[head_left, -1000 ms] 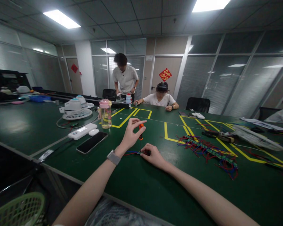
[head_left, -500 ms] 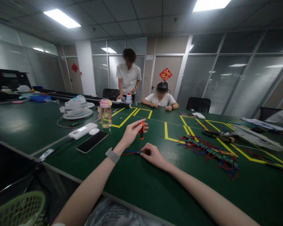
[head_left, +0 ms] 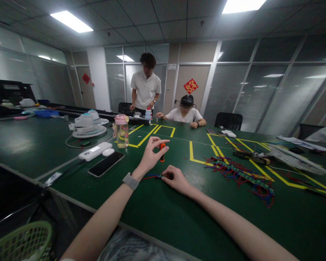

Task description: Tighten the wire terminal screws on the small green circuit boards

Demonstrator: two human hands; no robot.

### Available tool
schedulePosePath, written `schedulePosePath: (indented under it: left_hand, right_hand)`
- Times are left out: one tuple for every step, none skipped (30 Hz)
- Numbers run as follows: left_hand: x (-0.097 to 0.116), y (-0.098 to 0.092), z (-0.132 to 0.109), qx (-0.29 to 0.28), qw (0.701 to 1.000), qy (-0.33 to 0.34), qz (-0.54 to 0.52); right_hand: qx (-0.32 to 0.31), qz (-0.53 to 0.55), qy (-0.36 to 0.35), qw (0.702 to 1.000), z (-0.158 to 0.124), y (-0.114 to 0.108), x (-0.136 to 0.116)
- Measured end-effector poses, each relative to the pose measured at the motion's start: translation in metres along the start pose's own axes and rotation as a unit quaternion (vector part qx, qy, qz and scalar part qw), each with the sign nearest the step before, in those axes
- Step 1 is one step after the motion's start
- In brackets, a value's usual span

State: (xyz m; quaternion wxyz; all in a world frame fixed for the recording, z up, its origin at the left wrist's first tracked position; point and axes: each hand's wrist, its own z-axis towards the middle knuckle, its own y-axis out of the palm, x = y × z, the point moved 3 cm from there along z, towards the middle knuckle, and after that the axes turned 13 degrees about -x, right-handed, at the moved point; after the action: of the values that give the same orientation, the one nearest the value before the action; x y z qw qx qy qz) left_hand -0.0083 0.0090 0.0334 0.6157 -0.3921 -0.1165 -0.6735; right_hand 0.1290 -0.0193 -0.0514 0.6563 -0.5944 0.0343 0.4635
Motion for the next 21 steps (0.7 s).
schedulePosePath:
  left_hand:
    - [0.0001, 0.0013, 0.0002, -0.016, 0.999, -0.001, -0.028]
    - [-0.0005, 0.0031, 0.0006, -0.035, 0.997, -0.008, -0.071]
    - [-0.0017, 0.0047, 0.0009, -0.050, 0.992, -0.019, -0.113]
    - [-0.0031, 0.0057, 0.0011, -0.057, 0.988, -0.031, -0.140]
    - [-0.0045, 0.0056, 0.0013, -0.052, 0.987, -0.040, -0.145]
    - [-0.0054, 0.0046, 0.0015, -0.039, 0.990, -0.042, -0.127]
    - [-0.0057, 0.0030, 0.0016, -0.023, 0.995, -0.039, -0.094]
    - [-0.0056, 0.0013, 0.0016, -0.007, 0.998, -0.031, -0.061]
    - [-0.0054, 0.0003, 0.0017, -0.002, 0.999, -0.023, -0.041]
    - [-0.0054, 0.0000, 0.0019, -0.007, 0.999, -0.018, -0.044]
    - [-0.0058, 0.0006, 0.0022, -0.022, 0.997, -0.018, -0.070]
    - [-0.0065, 0.0021, 0.0024, -0.042, 0.993, -0.023, -0.111]
    - [-0.0074, 0.0038, 0.0025, -0.061, 0.986, -0.032, -0.155]
    - [-0.0081, 0.0053, 0.0024, -0.072, 0.979, -0.041, -0.187]
    - [-0.0087, 0.0060, 0.0023, -0.072, 0.976, -0.048, -0.199]
    - [-0.0089, 0.0057, 0.0022, -0.060, 0.979, -0.051, -0.186]
    - [-0.0086, 0.0046, 0.0020, -0.042, 0.986, -0.049, -0.154]
    - [-0.0079, 0.0031, 0.0019, -0.020, 0.992, -0.041, -0.116]
    - [-0.0070, 0.0020, 0.0017, -0.006, 0.996, -0.033, -0.085]
    - [-0.0064, 0.0015, 0.0017, -0.002, 0.997, -0.026, -0.071]
    - [-0.0063, 0.0017, 0.0018, -0.007, 0.997, -0.022, -0.080]
  right_hand:
    - [0.000, -0.002, -0.002, 1.000, -0.0001, -0.0002, -0.0002]
    - [0.000, -0.004, -0.003, 1.000, -0.0002, -0.0004, -0.0004]
    - [0.000, -0.005, -0.003, 1.000, -0.0003, -0.0005, -0.0004]
    - [0.000, -0.005, -0.002, 1.000, -0.0003, -0.0006, -0.0002]
    - [-0.001, -0.005, 0.000, 1.000, -0.0004, -0.0006, 0.0000]
    - [-0.001, -0.005, 0.001, 1.000, -0.0004, -0.0007, 0.0002]
    - [-0.002, -0.004, 0.002, 1.000, -0.0004, -0.0006, 0.0004]
    - [-0.002, -0.004, 0.001, 1.000, -0.0004, -0.0005, 0.0006]
    - [-0.002, -0.004, 0.000, 1.000, -0.0003, -0.0003, 0.0008]
    - [-0.002, -0.004, -0.002, 1.000, -0.0002, -0.0001, 0.0010]
    - [-0.001, -0.004, -0.003, 1.000, -0.0001, 0.0002, 0.0012]
    - [0.000, -0.005, -0.003, 1.000, 0.0000, 0.0006, 0.0015]
    - [0.001, -0.006, -0.003, 1.000, 0.0001, 0.0008, 0.0018]
    - [0.002, -0.006, -0.003, 1.000, 0.0002, 0.0011, 0.0020]
    - [0.002, -0.007, -0.003, 1.000, 0.0002, 0.0013, 0.0022]
    - [0.002, -0.006, -0.003, 1.000, 0.0003, 0.0014, 0.0022]
    - [0.002, -0.006, -0.002, 1.000, 0.0003, 0.0014, 0.0022]
    - [0.001, -0.006, 0.000, 1.000, 0.0002, 0.0014, 0.0022]
    - [0.001, -0.006, 0.001, 1.000, 0.0002, 0.0013, 0.0022]
    - [0.001, -0.006, 0.002, 1.000, 0.0002, 0.0011, 0.0021]
    - [0.001, -0.006, 0.002, 1.000, 0.0001, 0.0010, 0.0020]
